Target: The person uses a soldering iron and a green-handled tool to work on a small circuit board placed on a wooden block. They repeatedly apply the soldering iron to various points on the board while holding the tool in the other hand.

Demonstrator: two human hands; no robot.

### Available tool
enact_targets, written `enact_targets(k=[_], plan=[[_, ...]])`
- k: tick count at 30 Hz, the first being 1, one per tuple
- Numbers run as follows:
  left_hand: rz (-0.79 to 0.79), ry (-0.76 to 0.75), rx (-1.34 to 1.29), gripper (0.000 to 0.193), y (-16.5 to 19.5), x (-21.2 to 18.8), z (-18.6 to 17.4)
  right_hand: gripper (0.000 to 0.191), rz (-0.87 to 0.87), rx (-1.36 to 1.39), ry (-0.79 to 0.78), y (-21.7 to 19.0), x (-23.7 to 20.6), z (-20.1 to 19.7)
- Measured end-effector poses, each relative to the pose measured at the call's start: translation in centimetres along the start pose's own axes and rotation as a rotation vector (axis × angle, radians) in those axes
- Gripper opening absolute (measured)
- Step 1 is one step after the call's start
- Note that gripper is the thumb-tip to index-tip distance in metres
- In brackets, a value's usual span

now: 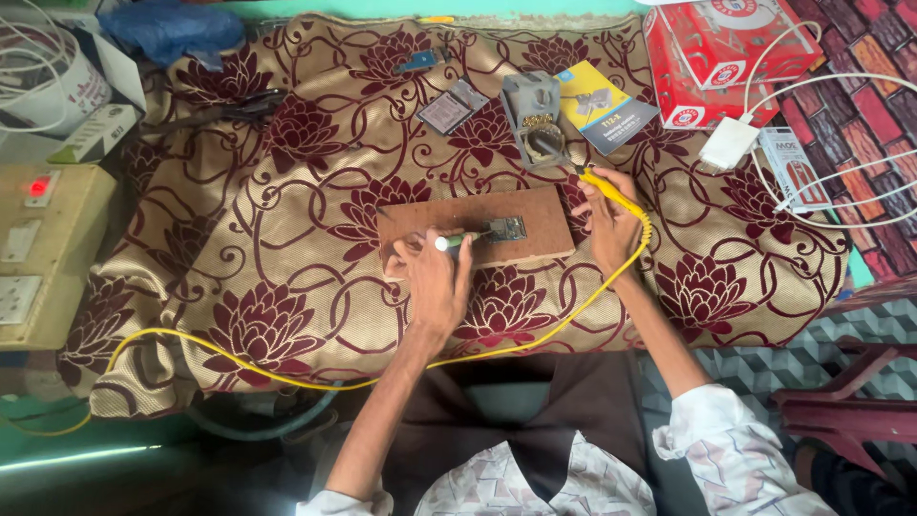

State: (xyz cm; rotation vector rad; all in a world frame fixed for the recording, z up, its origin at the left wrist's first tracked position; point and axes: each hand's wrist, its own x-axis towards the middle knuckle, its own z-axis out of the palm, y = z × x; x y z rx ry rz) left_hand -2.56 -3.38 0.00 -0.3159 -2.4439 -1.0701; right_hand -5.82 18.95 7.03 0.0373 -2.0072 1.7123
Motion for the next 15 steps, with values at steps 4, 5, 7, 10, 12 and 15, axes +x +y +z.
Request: enact_targets(k=[4, 5, 7, 10, 12, 15], plan=[[0.018, 0.026, 0.017, 0.034, 0.0, 0.1, -0.1, 0.030, -0.022, -0.001, -0.004, -0.2, 0.1, 0.3], [0.019, 0.028, 0.033, 0.034, 0.0, 0.1, -0.2, 0.029, -0.025, 0.014, 0.005, -0.3, 0.1, 0.3], [0.037, 0.044, 0.050, 0.034, 0.2, 0.2, -0.3, 0.029, -0.017, 0.015, 0.006, -0.3, 0.2, 0.2], [0.046, 0.047, 0.036, 0.034, 0.4, 0.3, -0.3, 0.029, -0.008, 0.014, -0.003, -0.1, 0.2, -0.1], [0.000, 0.005, 0.010, 0.034, 0.5, 0.2, -0.4, 0.029, -0.043, 0.075, 0.010, 0.1, -0.3, -0.2], [0.029, 0.033, -0.003, 0.034, 0.2, 0.1, -0.5, 0.029, -0.094, 0.153, 0.108, 0.8, -1.6, -0.7]])
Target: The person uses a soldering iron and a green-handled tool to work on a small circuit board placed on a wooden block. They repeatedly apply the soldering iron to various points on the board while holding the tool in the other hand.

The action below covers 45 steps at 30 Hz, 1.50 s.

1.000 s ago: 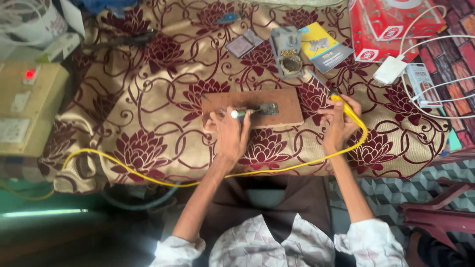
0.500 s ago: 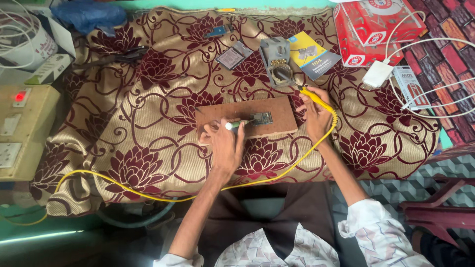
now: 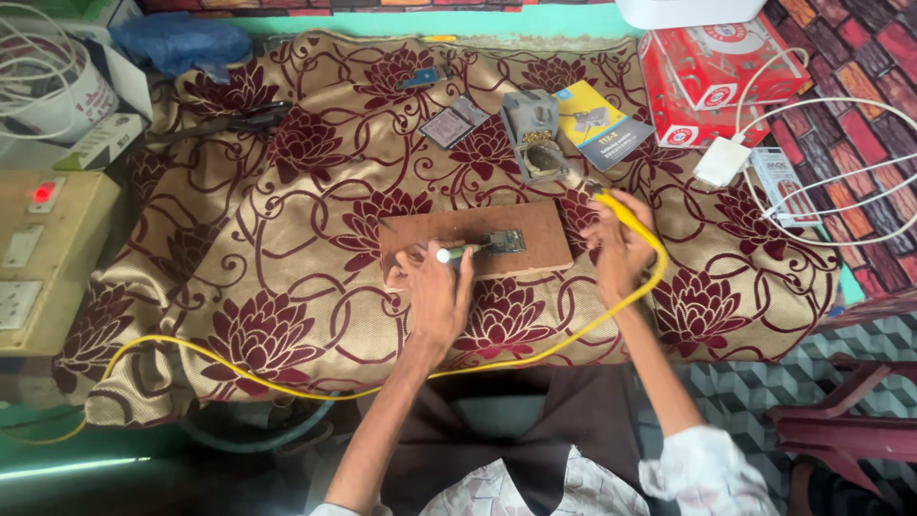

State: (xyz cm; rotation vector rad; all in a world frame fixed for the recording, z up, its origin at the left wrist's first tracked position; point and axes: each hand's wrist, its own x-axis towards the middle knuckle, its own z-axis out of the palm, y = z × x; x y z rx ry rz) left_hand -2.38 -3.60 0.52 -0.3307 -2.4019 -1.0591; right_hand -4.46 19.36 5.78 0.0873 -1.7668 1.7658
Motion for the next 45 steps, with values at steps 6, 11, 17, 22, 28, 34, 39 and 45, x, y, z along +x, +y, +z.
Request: enact_targets(k=[6, 11, 17, 22, 28, 34, 39, 45], plan=[[-0.021, -0.008, -0.055, 0.037, -1.1, 0.0, 0.1, 0.031, 0.052, 0.308, 0.120, 0.3, -4.2, -1.9], [-0.014, -0.002, 0.057, 0.037, -1.6, -0.1, 0.7, 0.030, 0.160, 0.485, 0.201, 1.1, -6.3, -2.8], [0.012, 0.001, 0.104, 0.037, -1.4, 0.1, 1.6, 0.020, -0.038, 0.202, 0.137, 2.2, -6.0, -2.0], [-0.011, -0.004, 0.134, 0.034, -1.0, -0.4, 1.9, 0.016, -0.029, 0.005, 0.041, 3.0, -6.1, -0.9], [-0.048, -0.019, 0.084, 0.036, -0.5, 0.3, 1.5, 0.015, -0.205, -0.155, -0.044, 3.9, -5.7, -1.3], [-0.003, -0.042, 0.018, 0.030, -0.5, 0.9, 2.3, 0.017, -0.243, -0.285, 0.003, 4.9, -5.4, -2.0], [0.076, -0.053, -0.165, 0.023, -1.1, 0.4, 2.1, 0.022, -0.170, -0.102, -0.026, 5.2, -5.2, -1.7], [0.025, 0.015, 0.017, 0.021, -1.0, 0.7, 1.7, 0.021, -0.029, 0.054, 0.160, 4.6, -5.1, -1.1]])
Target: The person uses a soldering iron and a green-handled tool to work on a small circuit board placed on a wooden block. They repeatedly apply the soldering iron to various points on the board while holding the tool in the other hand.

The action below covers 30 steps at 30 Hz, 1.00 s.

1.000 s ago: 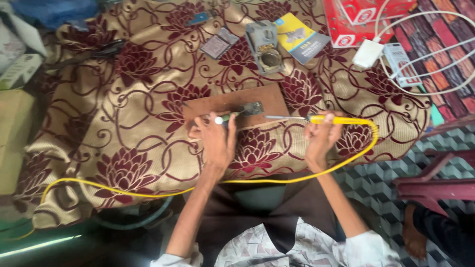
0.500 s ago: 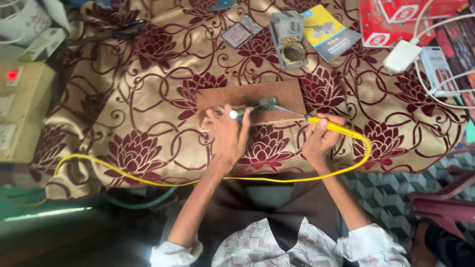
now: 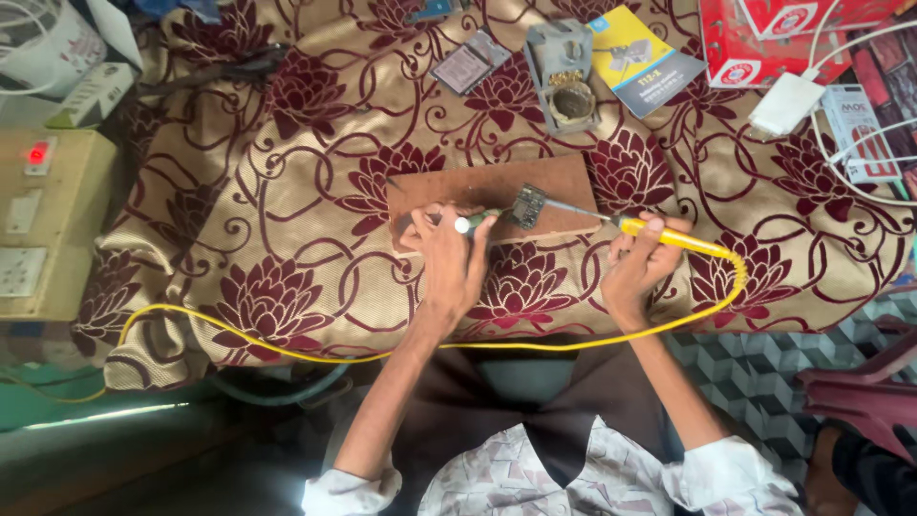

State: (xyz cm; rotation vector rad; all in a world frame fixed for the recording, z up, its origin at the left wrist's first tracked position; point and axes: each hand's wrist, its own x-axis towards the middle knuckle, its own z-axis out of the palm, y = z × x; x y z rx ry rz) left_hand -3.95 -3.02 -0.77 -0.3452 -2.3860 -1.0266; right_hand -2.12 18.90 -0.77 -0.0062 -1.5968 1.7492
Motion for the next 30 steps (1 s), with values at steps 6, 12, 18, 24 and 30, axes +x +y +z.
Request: enact_targets(k=[6, 12, 18, 24, 30], plan=[[0.058, -0.069, -0.004, 0.025, 0.8, -0.2, -0.4, 0.023, 0.012, -0.083, -0.077, -1.0, 0.7, 0.1], [0.023, 0.007, -0.175, 0.024, 1.1, -0.3, -0.2, 0.025, 0.071, -0.017, -0.080, -1.9, 1.1, -0.3], [0.050, 0.088, -0.162, 0.020, 1.3, -0.5, 0.6, 0.027, 0.126, 0.011, -0.085, -2.3, 1.4, -0.9], [0.036, 0.033, 0.029, 0.020, 1.7, -0.3, 1.3, 0.025, 0.146, 0.070, -0.075, -2.3, 1.7, -1.1], [-0.017, 0.007, 0.056, 0.025, 1.8, -0.2, 1.4, 0.023, 0.065, 0.078, -0.104, -2.0, 1.8, -1.2]])
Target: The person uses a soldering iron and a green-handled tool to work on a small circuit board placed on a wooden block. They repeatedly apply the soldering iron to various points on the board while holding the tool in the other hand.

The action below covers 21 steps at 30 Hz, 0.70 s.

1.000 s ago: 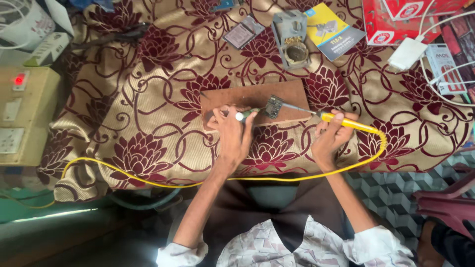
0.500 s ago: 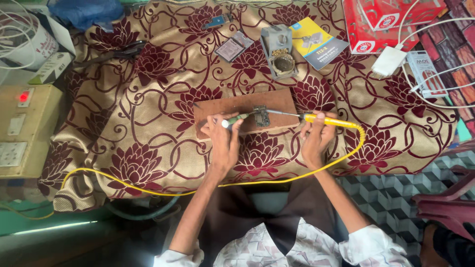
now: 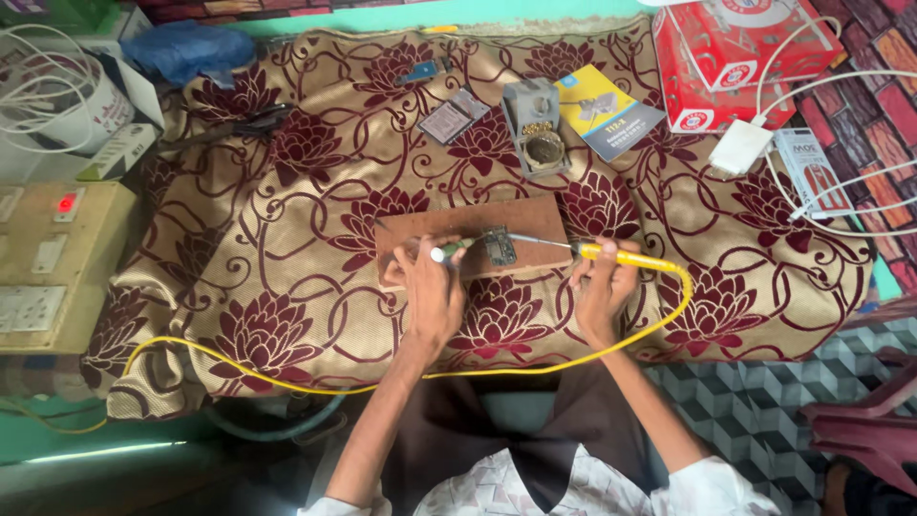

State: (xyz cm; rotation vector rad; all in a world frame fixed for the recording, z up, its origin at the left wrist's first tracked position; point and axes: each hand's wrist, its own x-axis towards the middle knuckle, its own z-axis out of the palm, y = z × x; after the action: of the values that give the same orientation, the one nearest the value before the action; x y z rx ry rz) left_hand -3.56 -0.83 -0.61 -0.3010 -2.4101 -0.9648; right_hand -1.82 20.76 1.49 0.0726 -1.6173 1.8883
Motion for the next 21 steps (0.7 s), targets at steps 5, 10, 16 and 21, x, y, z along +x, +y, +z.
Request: enact_targets(k=[5, 10, 16, 21], plan=[[0.047, -0.049, 0.021, 0.021, 0.4, 0.3, -0.2, 0.023, 0.011, -0.072, -0.091, 0.1, 0.1, 0.0], [0.105, -0.190, 0.045, 0.031, 0.2, 0.2, -0.7, 0.024, 0.015, -0.125, -0.087, 0.4, 0.0, 0.2], [0.175, -0.233, 0.086, 0.036, -0.4, -0.1, 0.1, 0.022, 0.015, -0.099, -0.015, 1.2, 0.0, 0.6], [0.124, -0.240, 0.067, 0.027, -0.4, -0.3, -0.3, 0.021, 0.061, -0.006, 0.035, 1.1, 0.1, 0.6]])
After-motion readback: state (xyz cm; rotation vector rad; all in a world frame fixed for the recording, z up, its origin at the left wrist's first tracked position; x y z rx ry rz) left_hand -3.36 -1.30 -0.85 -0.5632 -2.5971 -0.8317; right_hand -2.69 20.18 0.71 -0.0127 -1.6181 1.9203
